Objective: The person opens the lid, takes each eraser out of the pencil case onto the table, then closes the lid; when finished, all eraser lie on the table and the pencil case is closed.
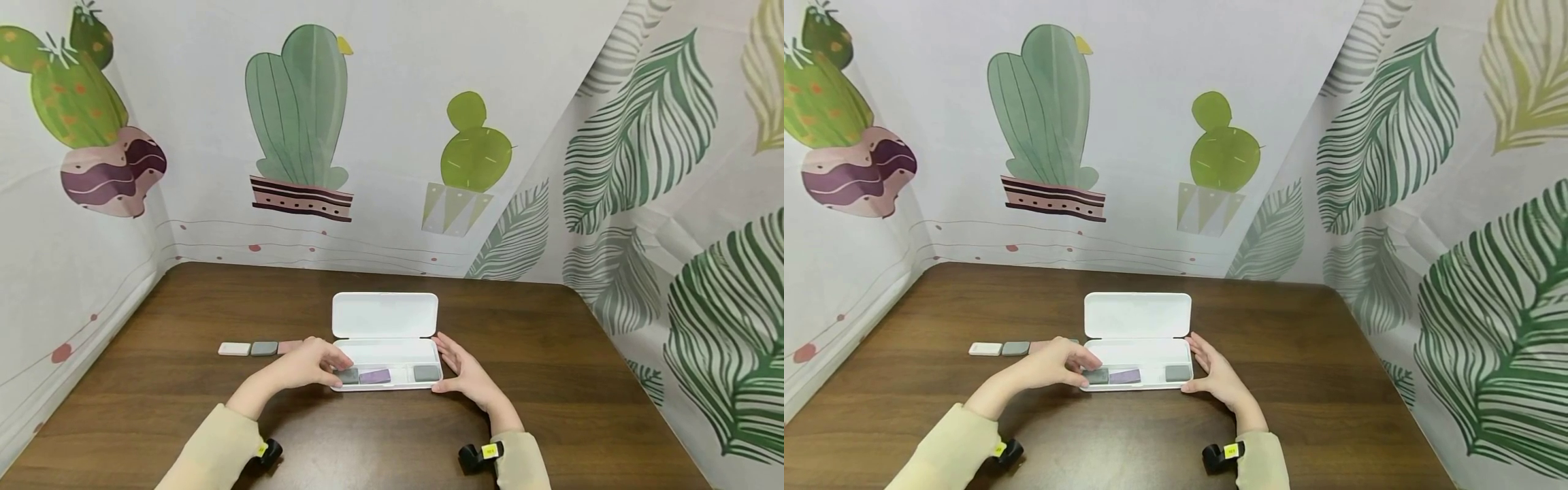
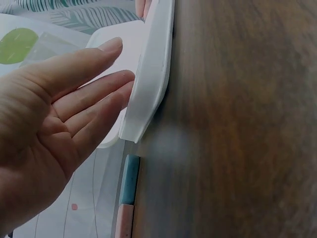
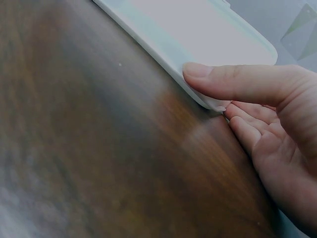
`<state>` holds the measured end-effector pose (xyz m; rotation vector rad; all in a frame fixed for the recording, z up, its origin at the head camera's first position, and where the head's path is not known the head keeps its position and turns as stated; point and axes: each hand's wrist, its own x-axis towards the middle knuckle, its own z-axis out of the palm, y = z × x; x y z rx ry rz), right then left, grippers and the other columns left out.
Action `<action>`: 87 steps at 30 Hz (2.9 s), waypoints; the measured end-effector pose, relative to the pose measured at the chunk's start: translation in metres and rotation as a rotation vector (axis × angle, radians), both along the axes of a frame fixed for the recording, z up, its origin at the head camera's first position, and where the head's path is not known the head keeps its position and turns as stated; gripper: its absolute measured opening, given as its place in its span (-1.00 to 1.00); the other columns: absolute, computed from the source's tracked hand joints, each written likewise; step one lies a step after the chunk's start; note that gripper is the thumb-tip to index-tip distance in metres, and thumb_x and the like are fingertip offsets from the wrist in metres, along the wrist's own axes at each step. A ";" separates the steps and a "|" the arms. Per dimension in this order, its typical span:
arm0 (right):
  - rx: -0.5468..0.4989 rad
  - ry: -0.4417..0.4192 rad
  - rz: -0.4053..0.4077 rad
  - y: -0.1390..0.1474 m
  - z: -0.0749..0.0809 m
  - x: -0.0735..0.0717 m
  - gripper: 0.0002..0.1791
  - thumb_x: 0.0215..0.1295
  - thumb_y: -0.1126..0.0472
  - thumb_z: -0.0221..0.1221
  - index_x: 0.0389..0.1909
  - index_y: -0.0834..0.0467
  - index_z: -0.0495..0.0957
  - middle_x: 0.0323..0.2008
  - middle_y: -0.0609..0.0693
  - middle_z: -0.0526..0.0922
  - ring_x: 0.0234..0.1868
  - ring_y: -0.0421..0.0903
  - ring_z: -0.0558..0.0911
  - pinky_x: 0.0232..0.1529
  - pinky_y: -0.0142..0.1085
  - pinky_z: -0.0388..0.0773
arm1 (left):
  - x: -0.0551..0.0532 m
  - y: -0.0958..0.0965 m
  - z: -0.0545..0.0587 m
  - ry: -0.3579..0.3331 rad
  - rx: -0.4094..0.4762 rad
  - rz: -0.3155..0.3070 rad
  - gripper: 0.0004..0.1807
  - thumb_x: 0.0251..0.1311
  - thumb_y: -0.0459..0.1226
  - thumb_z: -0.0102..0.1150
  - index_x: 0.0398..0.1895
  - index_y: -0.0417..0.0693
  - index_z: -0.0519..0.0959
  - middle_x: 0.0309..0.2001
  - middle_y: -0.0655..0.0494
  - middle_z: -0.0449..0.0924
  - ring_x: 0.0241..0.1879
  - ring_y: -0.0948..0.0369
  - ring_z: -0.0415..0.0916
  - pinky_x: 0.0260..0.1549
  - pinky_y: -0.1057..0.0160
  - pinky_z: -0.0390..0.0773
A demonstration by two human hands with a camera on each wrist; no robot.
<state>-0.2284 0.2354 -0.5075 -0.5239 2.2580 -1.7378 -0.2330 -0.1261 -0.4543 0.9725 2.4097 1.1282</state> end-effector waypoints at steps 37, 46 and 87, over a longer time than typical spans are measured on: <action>0.009 -0.020 -0.014 -0.001 0.003 0.001 0.20 -0.10 0.39 0.48 0.51 0.31 -0.08 0.49 0.27 0.11 0.52 0.15 0.08 0.23 -0.71 0.17 | 0.009 0.011 0.011 0.162 -0.187 0.021 -0.66 -0.03 -0.36 0.45 -0.10 -0.19 0.70 -0.16 0.05 0.74 -0.14 0.13 0.65 -0.16 0.26 0.60; 0.005 -0.019 -0.007 -0.001 0.004 0.001 0.19 -0.09 0.39 0.47 0.51 0.32 -0.09 0.49 0.27 0.10 0.52 0.15 0.07 0.23 -0.72 0.16 | 0.005 0.009 0.004 0.113 -0.109 0.035 -0.64 -0.07 -0.38 0.47 -0.12 -0.20 0.69 -0.18 0.07 0.75 -0.21 0.20 0.64 -0.23 0.31 0.61; 0.010 -0.008 -0.008 0.000 0.003 0.001 0.19 -0.09 0.40 0.47 0.51 0.32 -0.07 0.49 0.26 0.12 0.52 0.14 0.09 0.24 -0.71 0.16 | 0.004 0.005 -0.002 0.032 -0.023 0.020 -0.67 -0.04 -0.42 0.44 -0.13 -0.26 0.69 -0.20 0.02 0.74 -0.24 0.21 0.66 -0.22 0.34 0.62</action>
